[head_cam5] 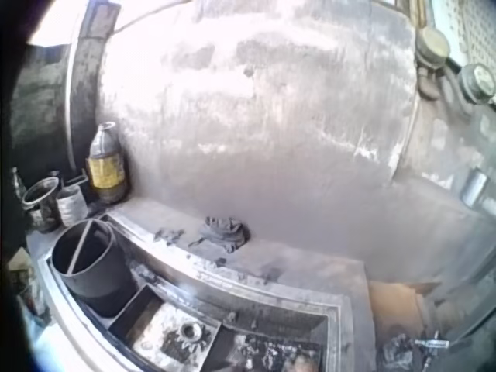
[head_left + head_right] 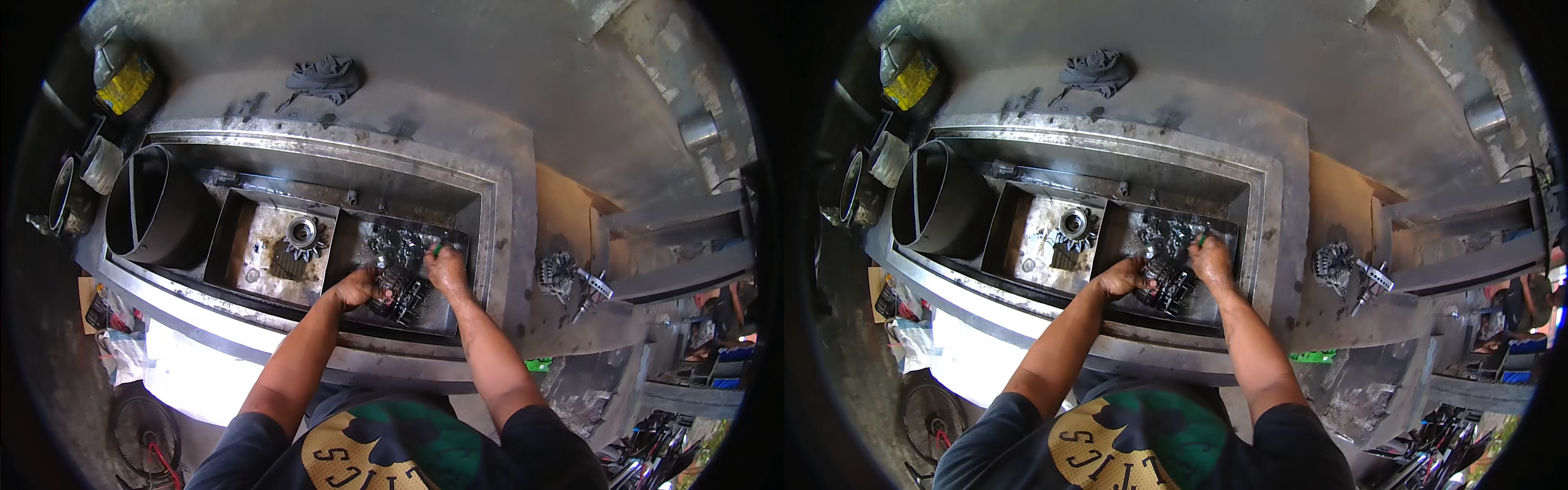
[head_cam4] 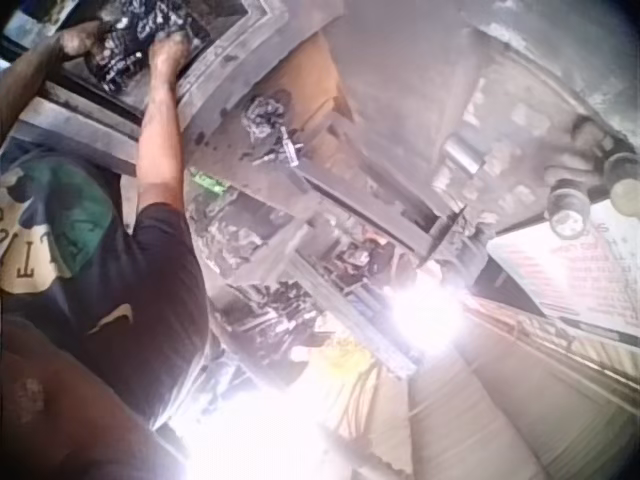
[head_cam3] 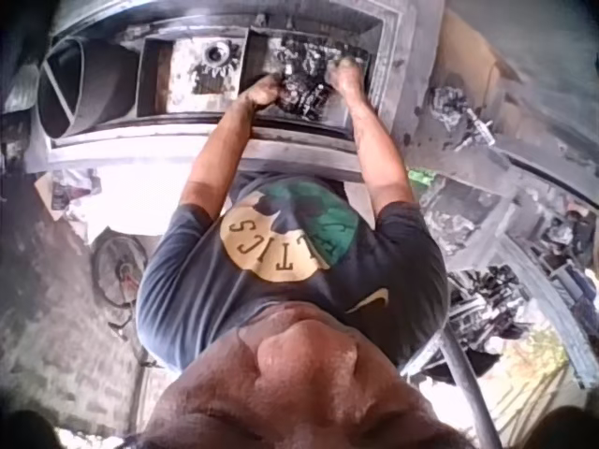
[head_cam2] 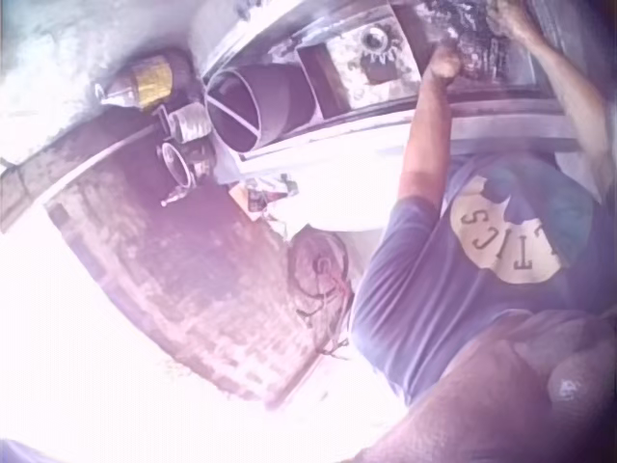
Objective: The person scrubs several greasy mechanical parts in a metal sink using a green brush and liquid. They rinse the parts, place them in a tray, and continue scrubbing additional components one at a time.
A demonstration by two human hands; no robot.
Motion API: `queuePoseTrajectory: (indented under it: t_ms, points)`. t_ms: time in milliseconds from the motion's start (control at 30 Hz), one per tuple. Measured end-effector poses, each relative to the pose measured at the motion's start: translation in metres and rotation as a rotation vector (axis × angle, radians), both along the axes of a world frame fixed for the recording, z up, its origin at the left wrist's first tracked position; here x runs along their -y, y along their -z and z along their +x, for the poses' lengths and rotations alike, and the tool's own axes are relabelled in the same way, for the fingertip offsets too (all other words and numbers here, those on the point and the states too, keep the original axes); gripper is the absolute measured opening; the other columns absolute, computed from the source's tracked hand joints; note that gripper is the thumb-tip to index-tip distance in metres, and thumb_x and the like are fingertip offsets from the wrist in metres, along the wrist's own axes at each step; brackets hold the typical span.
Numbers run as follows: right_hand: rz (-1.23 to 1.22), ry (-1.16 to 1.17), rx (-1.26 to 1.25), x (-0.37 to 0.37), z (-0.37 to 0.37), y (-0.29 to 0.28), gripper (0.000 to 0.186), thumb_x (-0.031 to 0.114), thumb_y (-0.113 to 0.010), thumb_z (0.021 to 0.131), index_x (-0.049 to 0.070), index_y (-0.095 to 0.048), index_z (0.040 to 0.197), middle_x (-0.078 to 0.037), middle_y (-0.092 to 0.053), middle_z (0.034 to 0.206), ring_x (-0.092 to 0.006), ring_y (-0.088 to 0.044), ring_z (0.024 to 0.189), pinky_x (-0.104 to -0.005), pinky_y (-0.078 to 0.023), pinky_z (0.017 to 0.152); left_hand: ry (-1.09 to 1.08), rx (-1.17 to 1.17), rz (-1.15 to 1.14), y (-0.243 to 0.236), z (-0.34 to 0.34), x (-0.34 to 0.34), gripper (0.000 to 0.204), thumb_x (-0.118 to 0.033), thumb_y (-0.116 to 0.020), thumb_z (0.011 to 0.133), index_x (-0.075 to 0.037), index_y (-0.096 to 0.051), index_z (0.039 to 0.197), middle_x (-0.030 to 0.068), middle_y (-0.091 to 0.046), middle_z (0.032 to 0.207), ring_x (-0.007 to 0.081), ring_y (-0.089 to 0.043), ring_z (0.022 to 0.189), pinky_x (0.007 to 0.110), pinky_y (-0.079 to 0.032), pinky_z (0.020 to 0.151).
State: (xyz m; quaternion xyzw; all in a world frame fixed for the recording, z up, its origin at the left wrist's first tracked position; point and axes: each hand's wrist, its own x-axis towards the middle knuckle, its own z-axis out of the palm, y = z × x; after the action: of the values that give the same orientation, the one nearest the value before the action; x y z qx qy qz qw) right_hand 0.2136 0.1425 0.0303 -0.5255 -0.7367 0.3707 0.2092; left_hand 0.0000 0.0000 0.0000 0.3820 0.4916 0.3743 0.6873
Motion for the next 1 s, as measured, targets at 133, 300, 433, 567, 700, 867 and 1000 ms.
queuePoseTrajectory:
  t_ms: [133, 300, 433, 567, 700, 867, 1000]
  points:
    - [0.086, -0.164, -0.03, 0.05, 0.005, -0.077, 0.013, 0.016, -0.07, 0.093, 0.003, -0.068, 0.094, -0.018, -0.072, 0.085, -0.0328, -0.072, 0.079, -0.0421, -0.057, 0.072, 0.034, 0.004, -0.114, -0.035, 0.023, 0.005, 0.059, -0.012, -0.087, 0.083, 0.003, -0.061, 0.134, 0.0089, -0.072, 0.121, 0.019, -0.064, 0.109, 0.037, -0.05, 0.102]
    - [0.153, 0.008, 0.156, 0.014, 0.0, 0.0, 0.017, 0.017, -0.071, 0.093, 0.005, -0.074, 0.104, -0.019, -0.074, 0.093, -0.0392, -0.072, 0.088, -0.0458, -0.058, 0.082, -0.085, 0.226, 0.014, -0.016, 0.009, 0.008, 0.06, -0.002, -0.08, 0.086, 0.004, -0.057, 0.14, 0.0089, -0.073, 0.12, 0.0215, -0.067, 0.103, 0.037, -0.053, 0.097]
    - [-0.193, -0.243, 0.359, -0.017, 0.031, 0.048, 0.017, 0.019, -0.067, 0.098, 0.004, -0.074, 0.104, -0.018, -0.075, 0.087, -0.0294, -0.073, 0.083, -0.0399, -0.056, 0.078, 0.013, 0.12, 0.059, -0.01, 0.004, -0.005, 0.082, -0.003, -0.082, 0.085, 0.006, -0.039, 0.154, 0.0112, -0.072, 0.121, 0.0232, -0.067, 0.106, 0.036, -0.053, 0.098]
    - [-0.001, 0.052, -0.073, 0.014, -0.018, -0.027, 0.016, 0.02, -0.066, 0.098, 0.005, -0.072, 0.1, -0.02, -0.075, 0.091, -0.0377, -0.073, 0.088, -0.0449, -0.056, 0.078, -0.059, -0.049, 0.098, 0.004, 0.002, 0.011, 0.104, -0.01, -0.09, 0.074, 0.011, -0.031, 0.157, 0.0201, -0.064, 0.14, 0.025, -0.06, 0.128, 0.035, -0.044, 0.112]
    - [-0.042, -0.324, -0.075, 0.052, -0.018, -0.047, 0.015, 0.017, -0.069, 0.096, 0.002, -0.07, 0.094, -0.016, -0.074, 0.085, -0.0289, -0.074, 0.079, -0.0424, -0.057, 0.072, 0.07, -0.172, 0.102, -0.006, -0.001, -0.001, 0.113, -0.016, -0.092, 0.074, 0.012, -0.024, 0.16, 0.0279, -0.055, 0.151, 0.0295, -0.054, 0.139, 0.035, -0.041, 0.116]
    - [0.095, -0.117, -0.071, 0.017, -0.016, -0.072, 0.012, 0.014, -0.069, 0.095, 0.003, -0.069, 0.091, -0.013, -0.072, 0.081, -0.025, -0.07, 0.07, -0.0377, -0.055, 0.067, 0.136, -0.291, 0.109, -0.025, -0.003, -0.007, 0.108, -0.016, -0.088, 0.082, 0.007, -0.021, 0.163, 0.0242, -0.044, 0.161, 0.0264, -0.046, 0.144, 0.035, -0.037, 0.119]
    - [-0.111, -0.234, -0.118, 0.037, -0.023, -0.004, 0.013, 0.017, -0.072, 0.094, 0.004, -0.071, 0.094, -0.013, -0.071, 0.086, -0.0278, -0.069, 0.076, -0.0389, -0.056, 0.072, 0.063, -0.118, 0.077, 0.014, 0.001, 0.003, 0.114, -0.013, -0.089, 0.076, 0.008, -0.019, 0.163, 0.0268, -0.047, 0.158, 0.0324, -0.046, 0.147, 0.037, -0.037, 0.12]
